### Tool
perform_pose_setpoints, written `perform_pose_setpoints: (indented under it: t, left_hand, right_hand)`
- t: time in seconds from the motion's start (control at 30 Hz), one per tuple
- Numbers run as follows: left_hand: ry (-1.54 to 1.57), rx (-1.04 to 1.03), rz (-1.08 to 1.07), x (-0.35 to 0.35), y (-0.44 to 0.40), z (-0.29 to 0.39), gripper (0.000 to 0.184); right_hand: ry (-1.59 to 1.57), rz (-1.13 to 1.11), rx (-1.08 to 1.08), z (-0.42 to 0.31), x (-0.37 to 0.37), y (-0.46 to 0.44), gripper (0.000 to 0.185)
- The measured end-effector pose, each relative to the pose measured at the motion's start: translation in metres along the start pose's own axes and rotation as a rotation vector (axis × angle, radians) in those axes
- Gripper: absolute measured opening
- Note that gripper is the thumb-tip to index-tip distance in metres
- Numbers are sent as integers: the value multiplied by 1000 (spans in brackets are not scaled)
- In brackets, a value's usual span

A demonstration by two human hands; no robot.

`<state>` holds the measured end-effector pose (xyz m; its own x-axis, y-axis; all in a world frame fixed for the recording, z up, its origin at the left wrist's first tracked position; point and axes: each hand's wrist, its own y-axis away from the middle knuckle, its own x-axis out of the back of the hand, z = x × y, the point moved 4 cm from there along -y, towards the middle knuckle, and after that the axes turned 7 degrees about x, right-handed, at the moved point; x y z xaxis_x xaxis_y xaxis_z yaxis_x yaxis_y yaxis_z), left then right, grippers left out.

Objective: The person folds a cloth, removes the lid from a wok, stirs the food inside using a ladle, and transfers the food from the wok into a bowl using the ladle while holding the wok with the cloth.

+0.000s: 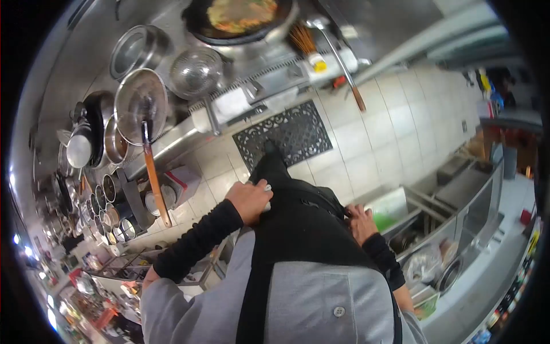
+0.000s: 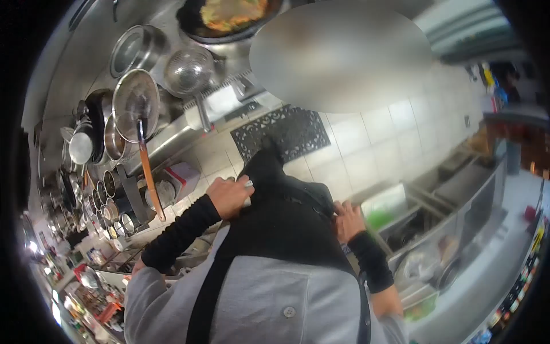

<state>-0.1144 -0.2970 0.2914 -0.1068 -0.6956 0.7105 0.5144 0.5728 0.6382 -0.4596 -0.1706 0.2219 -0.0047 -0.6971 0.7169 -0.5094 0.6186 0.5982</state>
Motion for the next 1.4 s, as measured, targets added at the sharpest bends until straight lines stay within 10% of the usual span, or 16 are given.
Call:
perform_pose_setpoints:
  t: [0.1,0.2,0.27,0.43,0.53,0.63,0.67,0.7,0.8,0.93,1.4]
  left_hand:
    - [49,56,43,-1,-9,-51,33]
    - [94,119,57,-1,-14,-80,30]
    - [147,153,31,2,-17,-92,30]
    - [526,232,181,89,-34,-111,35]
    - [925,27,544,142,-78,-108,29]
    - [981,-45,677,207,-113,-61,18]
    - [948,-37,680,231,-119,-43,16]
    - [883,-18,727,257,-123,-28,15]
    - [649,-15,1006,322,-146,2,29]
    - [520,134,1335,405,-173,-24,51]
    - [66,137,1796,527,-107,-86,21]
  right_hand:
    - [117,105,66,14,-6,-50,23]
    - [-378,-632,268,30,57,-98,31]
    - [-329,-489,272,10,162,-130,51]
    - [-817,267,176,71,258,-249,34]
    - [-339,-114,241,135,189,-359,31]
    - [-422,-299,603,52,297,-373,26]
    - [-627,-34,884,52,323,-399,22]
    - [-801,-135,515,51,376,-415,19]
    - [-315,510,397,51,561,-499,17]
    - [196,783,203,5,730,-554,34]
    - [694,834,-43,-55,887,-531,32]
